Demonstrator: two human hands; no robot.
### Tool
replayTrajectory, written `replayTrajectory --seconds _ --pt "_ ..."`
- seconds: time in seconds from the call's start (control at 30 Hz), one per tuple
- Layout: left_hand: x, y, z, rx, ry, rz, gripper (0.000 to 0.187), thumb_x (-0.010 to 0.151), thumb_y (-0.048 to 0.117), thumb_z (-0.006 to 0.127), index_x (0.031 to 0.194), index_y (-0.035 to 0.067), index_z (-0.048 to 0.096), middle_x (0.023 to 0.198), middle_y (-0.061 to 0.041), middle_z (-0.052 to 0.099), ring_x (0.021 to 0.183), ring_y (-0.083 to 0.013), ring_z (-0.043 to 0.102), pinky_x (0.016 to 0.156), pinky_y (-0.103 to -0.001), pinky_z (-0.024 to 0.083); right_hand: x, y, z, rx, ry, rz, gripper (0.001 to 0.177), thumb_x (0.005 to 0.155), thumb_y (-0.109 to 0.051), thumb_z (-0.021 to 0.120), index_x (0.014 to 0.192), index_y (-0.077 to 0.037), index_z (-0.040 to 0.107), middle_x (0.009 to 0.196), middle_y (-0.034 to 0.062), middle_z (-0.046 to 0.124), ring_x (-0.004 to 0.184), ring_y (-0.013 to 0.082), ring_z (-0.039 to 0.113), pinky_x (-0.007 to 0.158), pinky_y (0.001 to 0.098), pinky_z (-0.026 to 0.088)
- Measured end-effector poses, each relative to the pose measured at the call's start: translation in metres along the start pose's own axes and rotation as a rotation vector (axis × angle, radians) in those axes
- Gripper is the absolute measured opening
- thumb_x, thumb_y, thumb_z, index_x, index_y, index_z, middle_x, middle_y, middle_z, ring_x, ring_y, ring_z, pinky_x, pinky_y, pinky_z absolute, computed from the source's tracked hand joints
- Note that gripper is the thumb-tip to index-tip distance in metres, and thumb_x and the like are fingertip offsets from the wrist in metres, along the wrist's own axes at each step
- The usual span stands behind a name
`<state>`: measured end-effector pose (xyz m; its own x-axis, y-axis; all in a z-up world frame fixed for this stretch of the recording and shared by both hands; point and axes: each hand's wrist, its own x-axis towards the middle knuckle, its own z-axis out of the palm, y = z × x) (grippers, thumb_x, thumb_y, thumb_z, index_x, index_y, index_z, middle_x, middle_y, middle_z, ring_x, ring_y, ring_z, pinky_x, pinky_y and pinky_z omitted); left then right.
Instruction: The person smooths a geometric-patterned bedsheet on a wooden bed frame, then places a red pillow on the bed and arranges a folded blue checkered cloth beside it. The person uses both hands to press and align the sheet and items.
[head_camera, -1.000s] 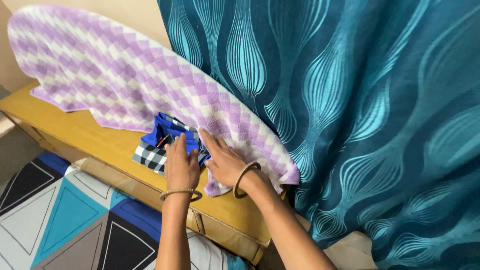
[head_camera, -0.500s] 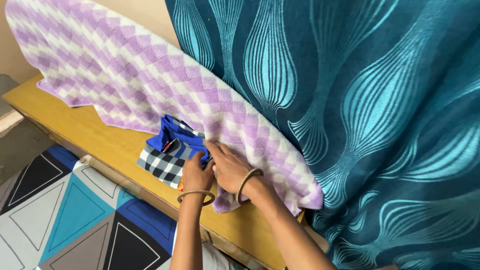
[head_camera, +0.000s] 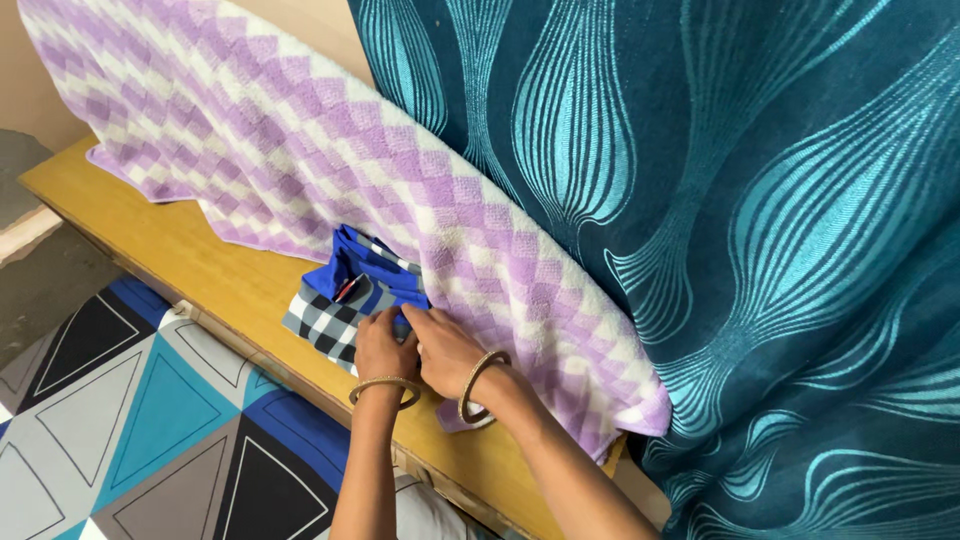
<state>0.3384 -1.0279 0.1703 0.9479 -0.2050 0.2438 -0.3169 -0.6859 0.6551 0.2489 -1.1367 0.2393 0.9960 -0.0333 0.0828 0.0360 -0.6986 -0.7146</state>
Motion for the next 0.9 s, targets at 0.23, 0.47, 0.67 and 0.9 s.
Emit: replayTrajectory --seconds 0.23,0.47,0.67,0.9 --pt "-0.008 0.005 0.0 0.066 0.021 -0.055 0.023 0.081 0.027 0.077 0.093 0.008 0.075 0.109 -0.018 0.067 0.107 -0.0404 0.062 0.09 -0.048 0.052 -0.003 0.01 0.01 -0.084 -0.097 0.059 0.069 0.088 0.001 0.049 0.154 -0.001 0.03 0.15 0.0277 0.041 0.141 0.0412 0.04 0.116 0.0448 0.033" --pt "0.0 -0.02 -0.001 -0.299 0.259 -0.1 0.021 0.091 0.021 0.071 0.094 0.002 0.065 0.089 -0.02 0.07 0.081 -0.0372 0.067 0.076 -0.046 0.053 -0.006 -0.021 -0.007 -0.145 -0.175 0.159 0.076 0.092 -0.01 0.056 0.159 -0.01 0.022 0.156 0.026 0.033 0.143 0.0441 0.036 0.117 0.0477 0.034" --pt "0.017 -0.033 -0.058 -0.713 0.382 -0.269 0.024 0.101 0.023 0.067 0.103 0.003 0.055 0.082 -0.01 0.06 0.066 -0.0178 0.055 0.059 -0.035 0.045 -0.003 -0.057 -0.007 -0.098 -0.197 0.253 0.106 0.088 -0.026 0.073 0.162 -0.021 -0.001 0.165 0.0266 0.012 0.148 0.0491 0.025 0.118 0.0532 0.03" --pt "0.008 -0.013 -0.133 -1.098 0.431 -0.238 0.015 0.1 0.018 0.062 0.102 0.008 0.05 0.075 0.0 0.059 0.059 -0.0041 0.054 0.049 -0.021 0.045 0.005 -0.072 0.019 0.079 -0.081 0.018 0.118 0.076 -0.028 0.082 0.163 -0.019 0.002 0.15 0.0303 0.037 0.136 0.0473 0.045 0.11 0.0482 0.042"
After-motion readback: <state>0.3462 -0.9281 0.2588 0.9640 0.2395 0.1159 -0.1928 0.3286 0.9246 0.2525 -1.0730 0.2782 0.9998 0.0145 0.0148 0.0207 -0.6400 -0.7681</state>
